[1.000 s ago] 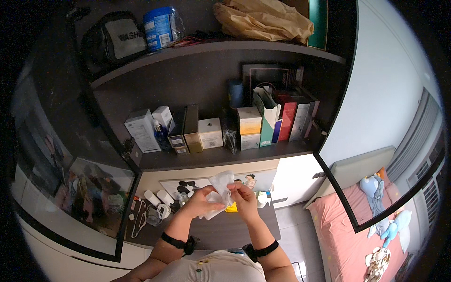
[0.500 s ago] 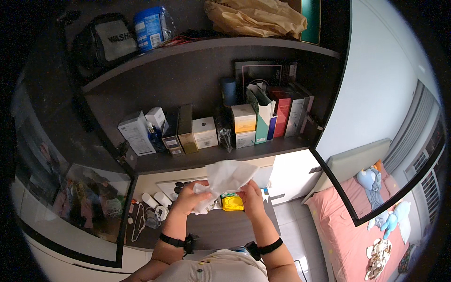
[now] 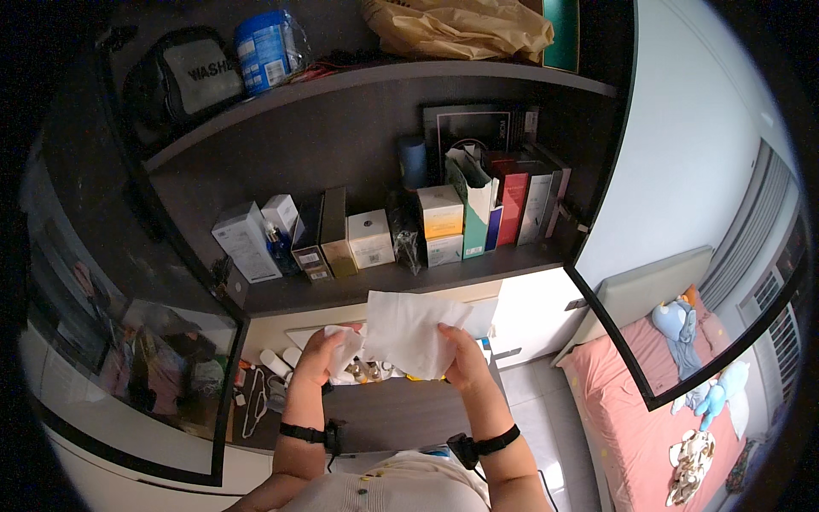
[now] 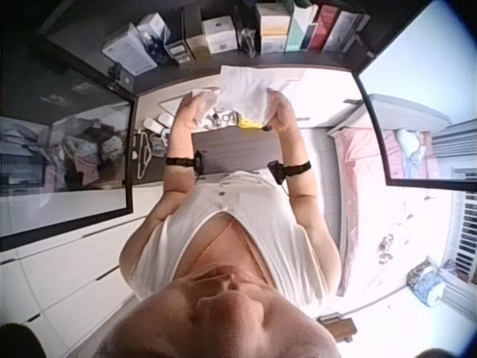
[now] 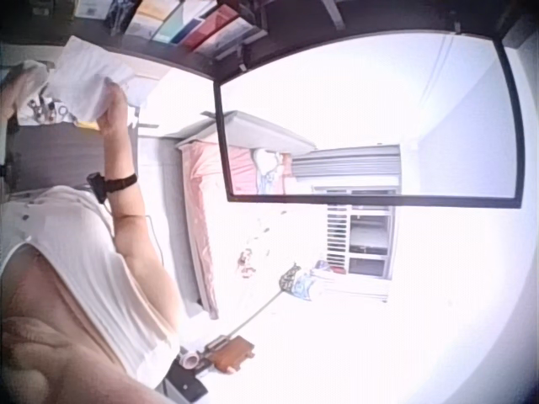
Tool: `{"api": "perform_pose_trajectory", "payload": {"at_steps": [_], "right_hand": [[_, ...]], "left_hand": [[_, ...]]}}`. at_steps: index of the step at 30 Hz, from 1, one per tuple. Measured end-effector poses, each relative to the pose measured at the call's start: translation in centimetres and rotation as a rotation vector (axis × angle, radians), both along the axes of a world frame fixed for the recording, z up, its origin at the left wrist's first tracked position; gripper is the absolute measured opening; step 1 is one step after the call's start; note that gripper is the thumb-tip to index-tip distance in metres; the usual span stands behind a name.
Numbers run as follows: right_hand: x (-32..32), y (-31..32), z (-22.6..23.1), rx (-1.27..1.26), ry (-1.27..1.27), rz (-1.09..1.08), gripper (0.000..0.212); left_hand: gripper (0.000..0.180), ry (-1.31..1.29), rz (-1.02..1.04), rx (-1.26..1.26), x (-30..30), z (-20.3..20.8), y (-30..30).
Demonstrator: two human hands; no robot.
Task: The person wipes the glass surface of a cabinet door using a cloth. They wipe both the inside and outside of the glass, moving items on the shelf to reach the corners.
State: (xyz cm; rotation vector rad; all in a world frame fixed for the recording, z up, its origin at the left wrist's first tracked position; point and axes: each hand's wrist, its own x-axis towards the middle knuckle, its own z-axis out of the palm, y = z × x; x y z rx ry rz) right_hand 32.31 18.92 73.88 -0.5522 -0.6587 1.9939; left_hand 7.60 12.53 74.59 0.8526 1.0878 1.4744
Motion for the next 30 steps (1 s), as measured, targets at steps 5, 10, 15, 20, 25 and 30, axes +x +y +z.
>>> {"api": "perform_pose_trajectory", "payload": {"at_steps": [5, 10, 15, 20, 25, 30], "right_hand": [[-0.3, 0.6, 0.3, 0.012, 0.001, 0.134, 0.04], [-1.6, 0.2, 0.0, -0.04, -0.023, 0.212, 0.034], [-1.5, 0.1, -0.9, 0.27, -0.425, 0.172, 0.022], [-0.6, 0.2, -1.0, 0.399, -0.494, 0.005, 0.015], [-0.5, -1.3, 2.3, 0.158, -0.125, 0.164, 0.019], [-0.6, -0.4, 1.3, 0.155, -0.102, 0.074, 0.022]], "left_hand": [[0.048, 0.03, -0.217, 0.063, -2.4, -1.6, 0.3], [0.041, 0.115, -0.285, -0.191, 3.7, -1.5, 1.1], [0.034, 0.131, -0.326, -0.145, 4.8, -1.3, 1.2], [0.029, 0.122, -0.318, -0.201, 5.3, -0.6, 1.7], [0.035, -0.222, -0.408, -0.113, 4.4, -0.5, 1.6], [0.038, -0.527, -0.657, -0.051, 2.1, -2.3, 2.4]]}}
